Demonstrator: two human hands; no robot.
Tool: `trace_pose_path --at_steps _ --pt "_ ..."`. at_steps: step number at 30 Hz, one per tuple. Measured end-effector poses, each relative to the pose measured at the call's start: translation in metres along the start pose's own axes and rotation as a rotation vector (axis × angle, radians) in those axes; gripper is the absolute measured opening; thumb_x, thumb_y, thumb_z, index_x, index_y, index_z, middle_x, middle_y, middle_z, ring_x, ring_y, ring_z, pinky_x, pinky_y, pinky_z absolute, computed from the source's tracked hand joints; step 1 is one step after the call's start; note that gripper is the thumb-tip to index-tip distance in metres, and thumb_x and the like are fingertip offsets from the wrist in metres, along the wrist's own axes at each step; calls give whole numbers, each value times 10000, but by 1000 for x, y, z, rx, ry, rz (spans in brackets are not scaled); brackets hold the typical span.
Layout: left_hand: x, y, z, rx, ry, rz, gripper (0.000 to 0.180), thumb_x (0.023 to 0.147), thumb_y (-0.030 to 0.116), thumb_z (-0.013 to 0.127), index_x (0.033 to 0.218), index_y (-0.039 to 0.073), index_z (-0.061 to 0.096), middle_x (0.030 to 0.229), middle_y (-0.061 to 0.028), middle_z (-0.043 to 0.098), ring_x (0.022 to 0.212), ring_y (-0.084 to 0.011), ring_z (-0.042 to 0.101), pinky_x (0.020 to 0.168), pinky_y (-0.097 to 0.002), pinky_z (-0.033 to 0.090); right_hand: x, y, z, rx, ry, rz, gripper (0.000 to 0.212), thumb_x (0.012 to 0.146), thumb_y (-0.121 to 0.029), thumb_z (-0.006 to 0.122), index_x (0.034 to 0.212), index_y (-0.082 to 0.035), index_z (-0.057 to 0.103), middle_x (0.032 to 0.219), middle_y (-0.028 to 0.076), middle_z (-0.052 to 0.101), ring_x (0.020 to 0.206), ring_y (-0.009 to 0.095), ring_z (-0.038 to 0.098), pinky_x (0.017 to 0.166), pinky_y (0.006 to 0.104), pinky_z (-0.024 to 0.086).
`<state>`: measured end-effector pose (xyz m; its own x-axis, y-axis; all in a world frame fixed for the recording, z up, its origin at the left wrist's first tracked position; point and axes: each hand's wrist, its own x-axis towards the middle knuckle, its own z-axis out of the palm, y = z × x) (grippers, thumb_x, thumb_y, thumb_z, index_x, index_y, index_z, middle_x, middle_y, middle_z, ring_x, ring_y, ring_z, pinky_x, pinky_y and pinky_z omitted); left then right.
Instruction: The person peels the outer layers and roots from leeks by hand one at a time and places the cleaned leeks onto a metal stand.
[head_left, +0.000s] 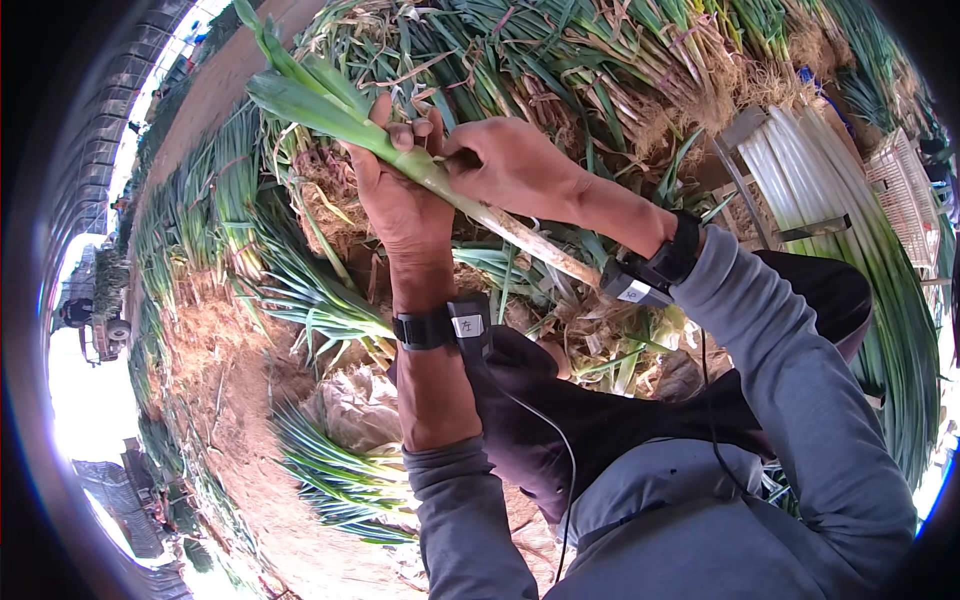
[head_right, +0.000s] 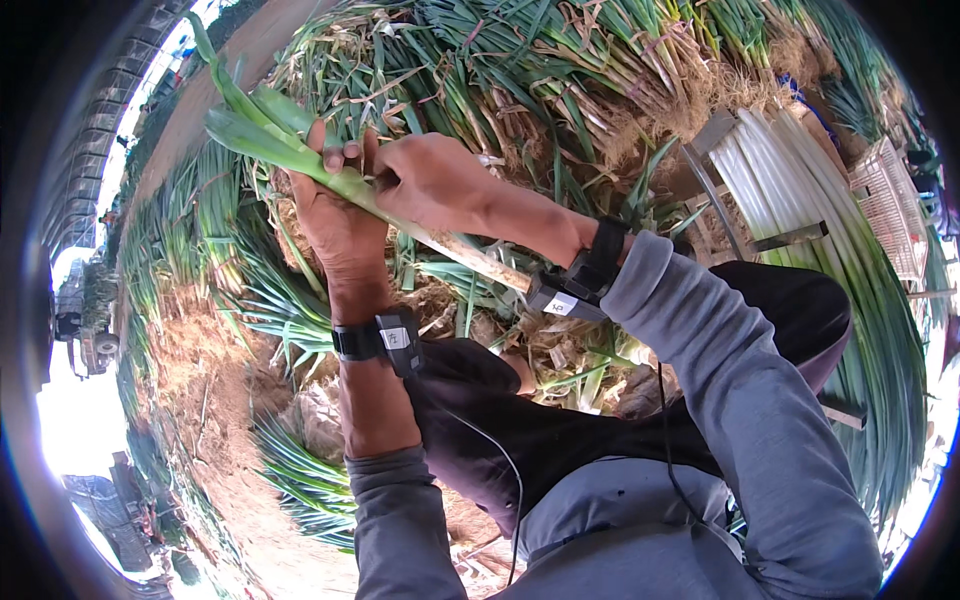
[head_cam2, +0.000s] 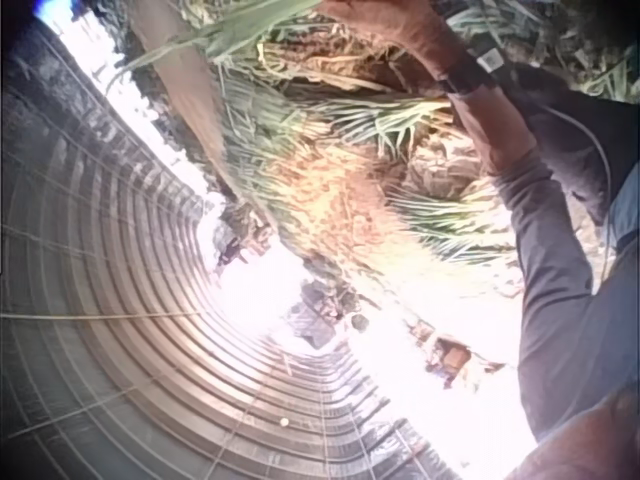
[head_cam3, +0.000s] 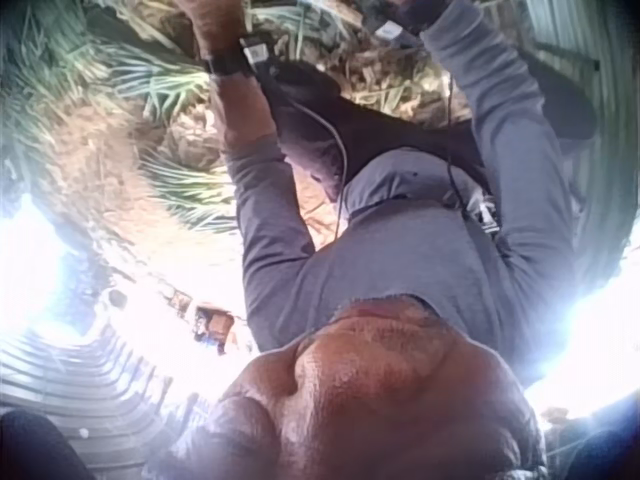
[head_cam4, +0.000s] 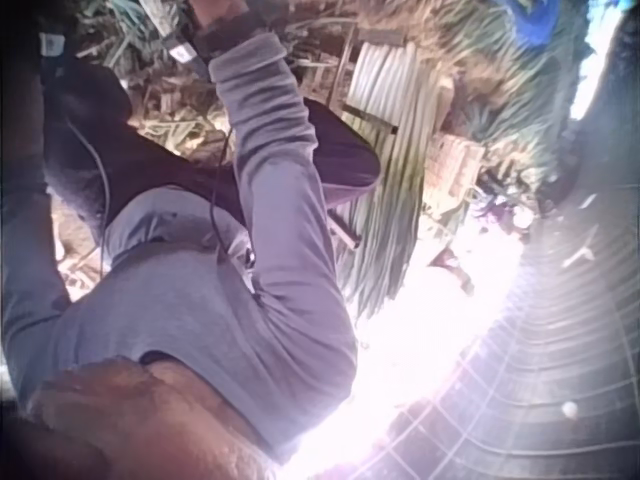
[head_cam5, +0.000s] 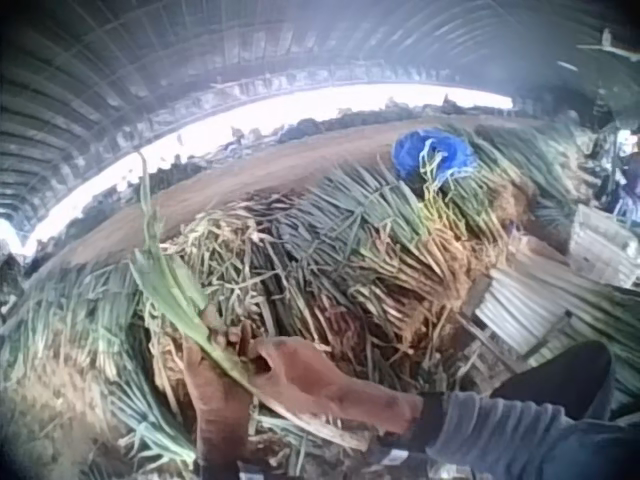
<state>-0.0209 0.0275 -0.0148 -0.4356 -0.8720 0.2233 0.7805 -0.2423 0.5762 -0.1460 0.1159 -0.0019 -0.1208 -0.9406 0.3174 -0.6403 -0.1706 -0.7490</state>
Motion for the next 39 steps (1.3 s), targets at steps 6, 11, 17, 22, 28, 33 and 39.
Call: trace_pose_path --at_steps 6,11,17,22,28,33,39 --pt "2 16 -4 -119 -78 5 507 1042 420 496 1298 -10 579 798 -12 550 853 -200 596 1133 -460 427 -19 21 -15 512 -49 341 263 956 -204 653 1042 44 667 798 75 694 720 118 678 607 239 541" --pt "0 9 -3 -112 -86 -25 505 1057 396 467 1353 -6 540 815 -2 527 831 -190 558 1120 -465 440 -18 0 -9 686 -80 28 358 976 -279 680 1129 44 657 781 32 681 721 93 657 592 219 522" --pt "6 20 -15 -386 -323 -118 477 1068 323 453 1406 -9 507 817 -1 493 766 -163 493 1000 -405 481 -28 2 -11 257 -129 -33 255 954 -261 698 999 -14 649 720 63 621 573 97 586 490 272 441" --pt "10 42 -26 -463 -424 -185 486 1068 318 456 1448 17 487 826 -5 494 728 -147 454 943 -371 457 -63 19 -36 237 -296 178 224 981 -246 656 1013 -26 641 749 47 608 549 92 590 486 255 477" --pt "12 36 -17 -439 -458 -193 487 1068 328 457 1455 33 486 815 2 509 715 -132 469 905 -360 450 -94 53 -34 123 -227 126 281 971 -275 653 1079 -16 642 848 75 638 686 141 638 622 324 540" --pt "13 28 -14 -423 -430 -191 469 1071 315 450 1440 30 500 816 2 524 669 -116 466 819 -333 449 -44 6 -5 273 -79 -244 264 961 -286 651 1053 -39 648 976 88 626 811 183 651 743 376 549" --pt "23 46 -29 -403 -459 -167 461 1061 301 477 1427 23 512 819 -2 536 657 -101 463 769 -306 441 -83 33 -21 203 -390 -212 128 974 -158 632 1019 -40 651 904 61 639 786 167 637 664 359 511"
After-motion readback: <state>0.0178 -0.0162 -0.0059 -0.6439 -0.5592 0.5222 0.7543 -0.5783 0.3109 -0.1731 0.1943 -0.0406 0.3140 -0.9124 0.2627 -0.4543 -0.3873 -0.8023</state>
